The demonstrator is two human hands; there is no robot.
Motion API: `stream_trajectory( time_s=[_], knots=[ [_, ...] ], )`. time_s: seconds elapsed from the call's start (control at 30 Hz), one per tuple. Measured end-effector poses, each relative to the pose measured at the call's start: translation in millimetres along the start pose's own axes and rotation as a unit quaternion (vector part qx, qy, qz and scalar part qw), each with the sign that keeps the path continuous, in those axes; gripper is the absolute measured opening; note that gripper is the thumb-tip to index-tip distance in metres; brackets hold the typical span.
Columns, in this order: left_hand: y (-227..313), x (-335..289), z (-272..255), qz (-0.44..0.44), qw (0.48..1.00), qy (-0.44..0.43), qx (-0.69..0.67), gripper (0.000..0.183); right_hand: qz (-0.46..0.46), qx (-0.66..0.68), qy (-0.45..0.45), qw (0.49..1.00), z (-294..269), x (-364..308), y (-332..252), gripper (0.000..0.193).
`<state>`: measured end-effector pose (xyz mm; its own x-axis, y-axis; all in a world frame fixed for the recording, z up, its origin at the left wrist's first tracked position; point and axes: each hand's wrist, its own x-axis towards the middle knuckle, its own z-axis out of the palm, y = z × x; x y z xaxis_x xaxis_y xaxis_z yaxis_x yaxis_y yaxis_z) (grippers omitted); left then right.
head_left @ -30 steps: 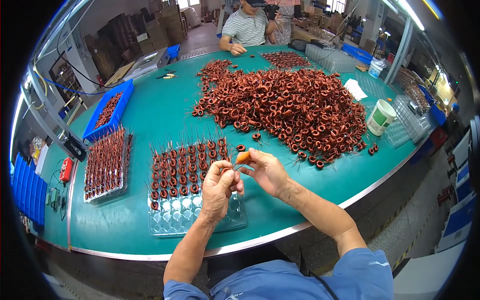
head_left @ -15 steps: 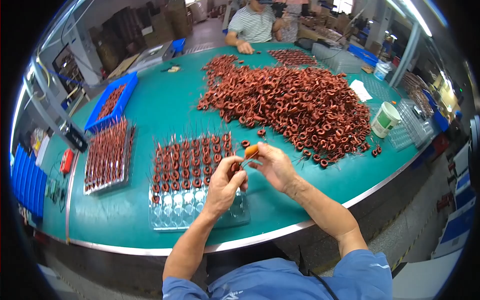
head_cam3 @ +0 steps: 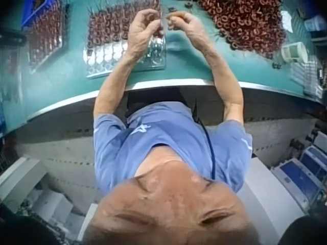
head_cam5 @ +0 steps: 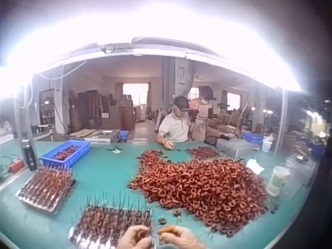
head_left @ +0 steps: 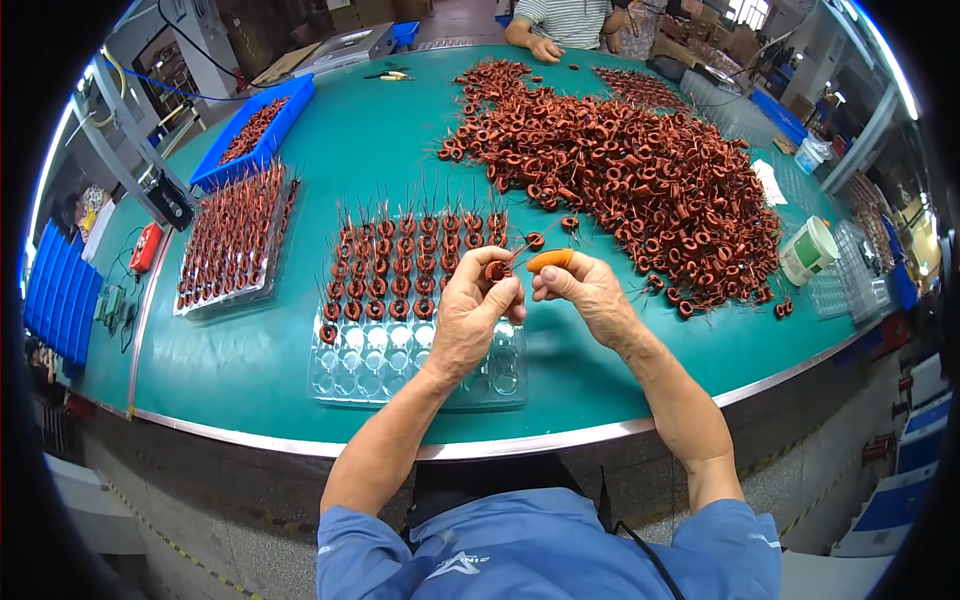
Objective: Sorting small copper wire coils and placing them into a plastic tray on a factory workbench.
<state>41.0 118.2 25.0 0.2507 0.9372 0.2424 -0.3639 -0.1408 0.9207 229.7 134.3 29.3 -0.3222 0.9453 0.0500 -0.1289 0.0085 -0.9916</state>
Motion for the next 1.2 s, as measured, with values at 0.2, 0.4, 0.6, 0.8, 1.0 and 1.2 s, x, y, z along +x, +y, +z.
stream_trajectory(
  time_s=[0.2, 0.4, 0.6, 0.8, 1.0, 1.2],
  knots=[
    [2, -2, 6, -0.017, 1.000, -0.012, 0.024, 0.028, -0.030, 0.021, -0.003, 0.999, 5, -1, 3, 0.033],
    [-1, 0, -1, -0.016, 0.996, -0.026, 0.081, 0.026, -0.044, -0.022, 0.038, 0.998, 7, 3, 2, 0.039],
    [-7, 1, 3, 0.030, 0.992, 0.006, 0.121, 0.025, 0.047, 0.151, 0.059, 0.986, 7, -2, -11, 0.038],
    [1, -3, 4, -0.003, 0.995, -0.006, 0.097, 0.024, 0.001, 0.100, 0.035, 0.994, 0, 0, -11, 0.039],
    [5, -2, 1, -0.063, 0.997, -0.044, 0.004, 0.035, 0.005, 0.168, -0.007, 0.986, -9, -5, -22, 0.032],
    [3, -3, 1, -0.103, 0.994, -0.041, 0.016, 0.050, 0.005, 0.128, 0.006, 0.992, -8, -3, -20, 0.020]
  ],
)
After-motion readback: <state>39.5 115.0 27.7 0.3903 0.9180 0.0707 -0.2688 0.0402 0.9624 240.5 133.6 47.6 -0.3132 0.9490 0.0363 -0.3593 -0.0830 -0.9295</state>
